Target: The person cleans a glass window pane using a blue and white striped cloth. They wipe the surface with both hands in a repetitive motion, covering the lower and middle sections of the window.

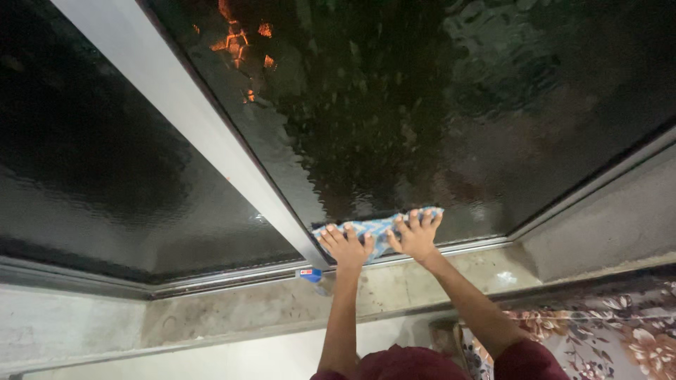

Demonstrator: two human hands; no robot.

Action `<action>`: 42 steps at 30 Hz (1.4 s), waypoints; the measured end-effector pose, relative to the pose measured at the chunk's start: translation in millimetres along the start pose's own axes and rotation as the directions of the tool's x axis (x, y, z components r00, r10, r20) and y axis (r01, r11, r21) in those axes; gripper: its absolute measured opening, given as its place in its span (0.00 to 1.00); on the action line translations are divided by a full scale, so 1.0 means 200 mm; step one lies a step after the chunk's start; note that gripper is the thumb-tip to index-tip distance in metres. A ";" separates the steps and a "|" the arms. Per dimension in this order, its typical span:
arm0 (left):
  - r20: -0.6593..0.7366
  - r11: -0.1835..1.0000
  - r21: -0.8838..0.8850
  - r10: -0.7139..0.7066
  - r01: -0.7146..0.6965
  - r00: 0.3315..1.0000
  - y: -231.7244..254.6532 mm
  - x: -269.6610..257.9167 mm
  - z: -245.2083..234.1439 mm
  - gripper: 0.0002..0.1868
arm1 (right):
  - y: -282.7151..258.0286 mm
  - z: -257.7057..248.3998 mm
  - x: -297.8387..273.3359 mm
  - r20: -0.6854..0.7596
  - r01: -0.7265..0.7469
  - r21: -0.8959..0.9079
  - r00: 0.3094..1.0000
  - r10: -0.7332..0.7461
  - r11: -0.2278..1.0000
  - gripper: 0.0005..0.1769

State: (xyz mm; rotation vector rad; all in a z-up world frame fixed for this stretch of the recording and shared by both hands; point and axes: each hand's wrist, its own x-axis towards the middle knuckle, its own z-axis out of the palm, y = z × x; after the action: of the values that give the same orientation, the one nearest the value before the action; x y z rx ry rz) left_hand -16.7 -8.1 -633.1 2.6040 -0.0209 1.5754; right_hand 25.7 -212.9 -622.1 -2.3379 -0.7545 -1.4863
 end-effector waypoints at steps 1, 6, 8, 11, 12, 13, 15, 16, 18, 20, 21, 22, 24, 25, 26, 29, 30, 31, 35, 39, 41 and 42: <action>0.015 1.000 -0.007 -0.009 0.009 1.000 0.01 -0.01 0.00 0.47 | 0.00 -0.01 0.00 0.015 0.002 -0.005 1.000 -0.001 1.000 0.38; 0.086 1.000 0.003 -0.021 0.021 0.996 0.02 -0.09 -0.02 0.39 | -0.03 -0.05 -0.03 0.097 -0.001 -0.021 0.995 0.003 1.000 0.34; 0.123 0.999 0.005 -0.034 0.034 0.992 0.04 -0.12 -0.02 0.36 | -0.05 -0.06 -0.06 0.116 -0.014 -0.011 0.993 0.015 1.000 0.33; 0.190 0.997 0.013 -0.073 0.072 0.979 0.05 -0.16 -0.02 0.35 | -0.07 -0.04 -0.07 0.141 -0.043 0.007 0.989 0.042 0.999 0.31; 0.248 0.995 0.020 -0.101 0.099 0.963 0.06 -0.18 -0.03 0.35 | -0.09 -0.05 -0.09 0.152 -0.059 0.011 0.987 0.056 0.998 0.31; 0.306 0.992 0.028 -0.128 0.125 0.944 0.07 -0.20 -0.05 0.36 | -0.11 -0.05 -0.11 0.172 -0.082 0.023 0.982 0.076 0.996 0.30; 0.305 0.991 0.009 -0.132 0.136 0.943 0.09 -0.24 -0.07 0.35 | -0.13 -0.06 -0.13 0.202 -0.118 0.037 0.973 0.108 0.992 0.29; 0.300 0.990 -0.003 -0.131 0.138 0.945 0.10 -0.24 -0.07 0.35 | -0.13 -0.06 -0.13 0.200 -0.121 0.029 0.973 0.113 0.992 0.30; 0.238 0.990 -0.043 -0.118 0.132 0.964 0.14 -0.24 -0.08 0.37 | -0.15 -0.08 -0.13 0.198 -0.130 0.018 0.972 0.124 0.991 0.31; 0.246 0.984 -0.068 -0.143 0.165 0.959 0.17 -0.23 -0.09 0.40 | -0.14 -0.10 -0.14 0.296 -0.178 0.050 0.943 0.155 0.983 0.31; 0.284 0.977 -0.074 -0.173 0.201 0.943 0.18 -0.23 -0.09 0.41 | -0.14 -0.11 -0.15 0.346 -0.204 0.064 0.923 0.170 0.977 0.31; 0.323 0.968 -0.078 -0.201 0.237 0.925 0.19 -0.23 -0.10 0.43 | -0.14 -0.12 -0.16 0.331 -0.211 0.088 0.928 0.171 0.974 0.33; 0.247 0.969 -0.125 -0.180 0.215 0.952 0.21 -0.23 -0.10 0.46 | -0.15 -0.12 -0.16 0.299 -0.222 0.136 0.938 0.173 0.966 0.38; 0.206 0.968 -0.148 -0.170 0.203 0.964 0.23 -0.22 -0.10 0.47 | -0.15 -0.12 -0.16 0.302 -0.233 0.129 0.935 0.186 0.964 0.37; 0.221 0.964 -0.150 -0.186 0.222 0.957 0.24 -0.19 -0.10 0.48 | -0.15 -0.12 -0.16 0.305 -0.245 0.123 0.931 0.198 0.962 0.36; 0.253 0.953 -0.154 -0.218 0.261 0.943 0.28 -0.15 -0.13 0.48 | -0.14 -0.13 -0.18 0.306 -0.274 0.134 0.925 0.223 0.952 0.35; 0.251 0.952 -0.157 -0.220 0.264 0.943 0.29 -0.13 -0.14 0.48 | -0.13 -0.12 -0.18 0.303 -0.280 0.141 0.925 0.228 0.949 0.35; 0.250 0.950 -0.160 -0.222 0.267 0.942 0.29 -0.12 -0.14 0.48 | -0.12 -0.12 -0.18 0.285 -0.280 0.137 0.930 0.233 0.950 0.35; 0.271 0.949 -0.163 -0.219 0.269 0.937 0.32 -0.09 -0.13 0.48 | -0.09 -0.10 -0.17 0.217 -0.277 0.136 0.945 0.245 0.951 0.37; 0.238 0.952 -0.157 -0.223 0.264 0.945 0.36 -0.07 -0.08 0.49 | -0.04 -0.07 -0.15 0.165 -0.278 0.128 0.952 0.256 0.952 0.39; 0.178 0.959 -0.164 -0.202 0.231 0.963 0.38 -0.03 -0.06 0.50 | 0.00 -0.06 -0.15 0.138 -0.259 0.119 0.960 0.242 0.959 0.38; 0.158 0.963 -0.158 -0.193 0.217 0.968 0.39 -0.02 -0.05 0.50 | 0.02 -0.06 -0.15 0.126 -0.251 0.115 0.963 0.237 0.961 0.38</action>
State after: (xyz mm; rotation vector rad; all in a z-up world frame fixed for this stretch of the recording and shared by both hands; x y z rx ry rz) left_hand -32.6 -84.2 -625.6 2.4854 0.0942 1.2589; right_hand 8.5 -230.1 -643.6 -2.3317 -0.5450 -1.1768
